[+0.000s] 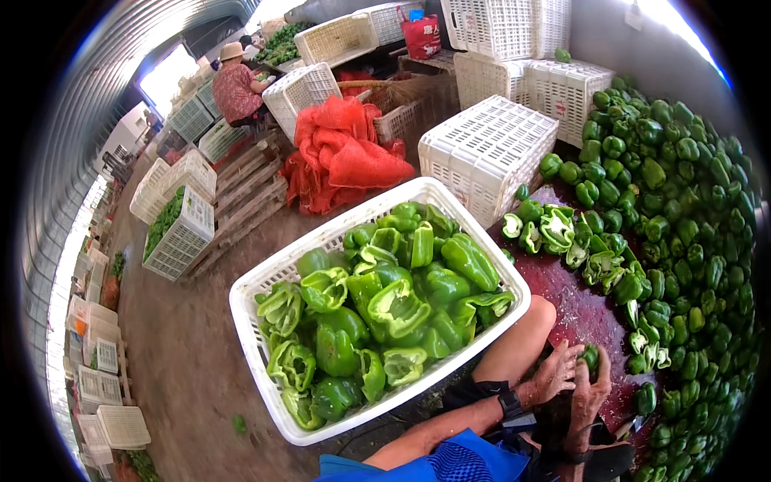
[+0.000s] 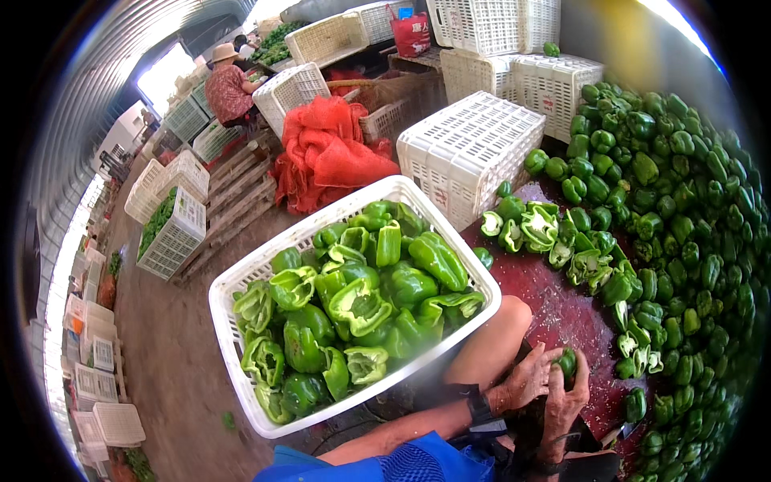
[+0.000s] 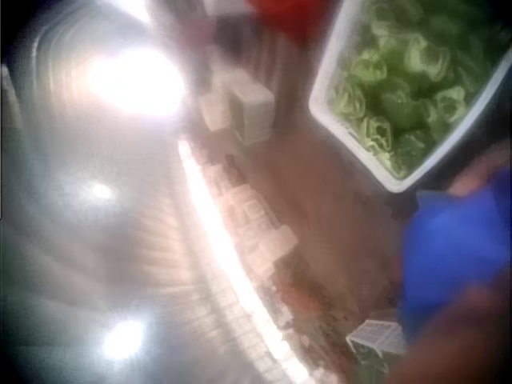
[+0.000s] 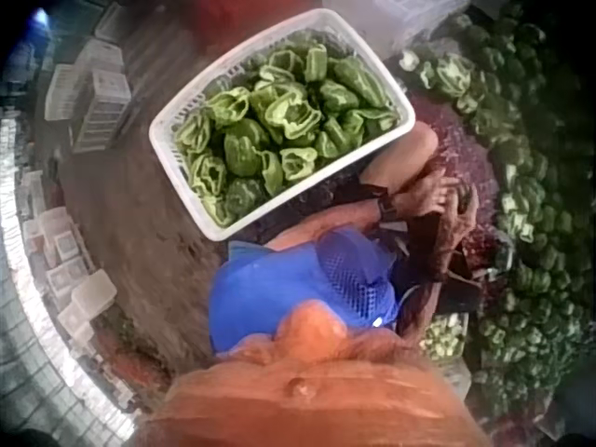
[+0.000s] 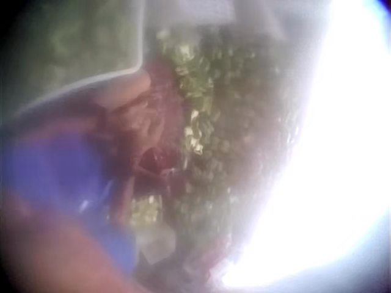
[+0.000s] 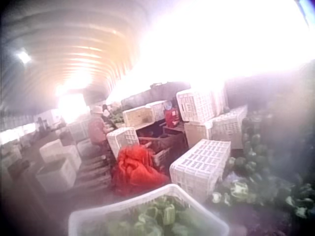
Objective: The person de-cores green peppers by hand and with a cleaver, then places the halves into a white crate.
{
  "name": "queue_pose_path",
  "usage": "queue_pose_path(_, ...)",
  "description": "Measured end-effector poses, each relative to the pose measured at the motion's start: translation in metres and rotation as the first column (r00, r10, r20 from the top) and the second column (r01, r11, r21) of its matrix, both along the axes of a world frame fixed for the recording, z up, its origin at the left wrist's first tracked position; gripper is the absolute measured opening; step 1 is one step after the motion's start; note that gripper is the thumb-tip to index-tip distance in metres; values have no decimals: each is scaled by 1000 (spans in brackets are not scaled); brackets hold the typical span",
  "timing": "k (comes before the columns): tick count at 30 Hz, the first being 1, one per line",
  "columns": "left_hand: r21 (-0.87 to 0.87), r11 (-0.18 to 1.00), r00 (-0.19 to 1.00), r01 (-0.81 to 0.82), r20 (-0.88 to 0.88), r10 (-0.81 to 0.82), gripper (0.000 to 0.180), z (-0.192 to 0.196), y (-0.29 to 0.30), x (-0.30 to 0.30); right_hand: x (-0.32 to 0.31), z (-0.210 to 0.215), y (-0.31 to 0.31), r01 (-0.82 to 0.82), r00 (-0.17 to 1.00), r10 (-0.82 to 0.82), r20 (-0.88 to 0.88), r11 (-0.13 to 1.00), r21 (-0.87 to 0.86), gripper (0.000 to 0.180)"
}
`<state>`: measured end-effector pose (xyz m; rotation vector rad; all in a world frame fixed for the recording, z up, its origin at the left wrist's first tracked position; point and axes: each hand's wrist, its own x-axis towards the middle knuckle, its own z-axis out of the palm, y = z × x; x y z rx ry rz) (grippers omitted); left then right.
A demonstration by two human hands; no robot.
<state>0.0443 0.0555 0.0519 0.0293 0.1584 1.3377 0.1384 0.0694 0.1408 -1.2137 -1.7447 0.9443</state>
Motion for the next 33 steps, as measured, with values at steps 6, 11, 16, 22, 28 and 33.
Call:
queue_pose_path(6, -86, 984, 670, -154, -741, 41, 43, -22, -13, 13, -133, 116, -55, -370, 881, 376, -288, 926, 78, 38)
queue_pose_path(11, -236, 971, 664, -49, -734, -145, 40, -15, -5, 15, -151, 83, -46, -647, 695, 707, -132, 695, 312, 47)
queue_pose_path(16, 92, 976, 568, -199, -801, 191, 38, -110, 9, 29, -97, 16, 32, -292, 954, 293, -55, 956, 29, 32)
queue_pose_path(22, 81, 994, 472, 73, -881, 37, 18, -27, -1, 43, 28, -53, 148, 27, 971, -76, 227, 977, 209, 22)
queue_pose_path(28, -10, 997, 323, -76, -946, 15, 25, -21, -16, 23, -43, -66, 238, -204, 776, -133, 616, 872, 445, 43)
queue_pose_path(33, 3, 987, 339, -158, -939, 57, 22, -21, -13, 16, -85, -84, 263, -360, 679, -172, 714, 770, 527, 51)
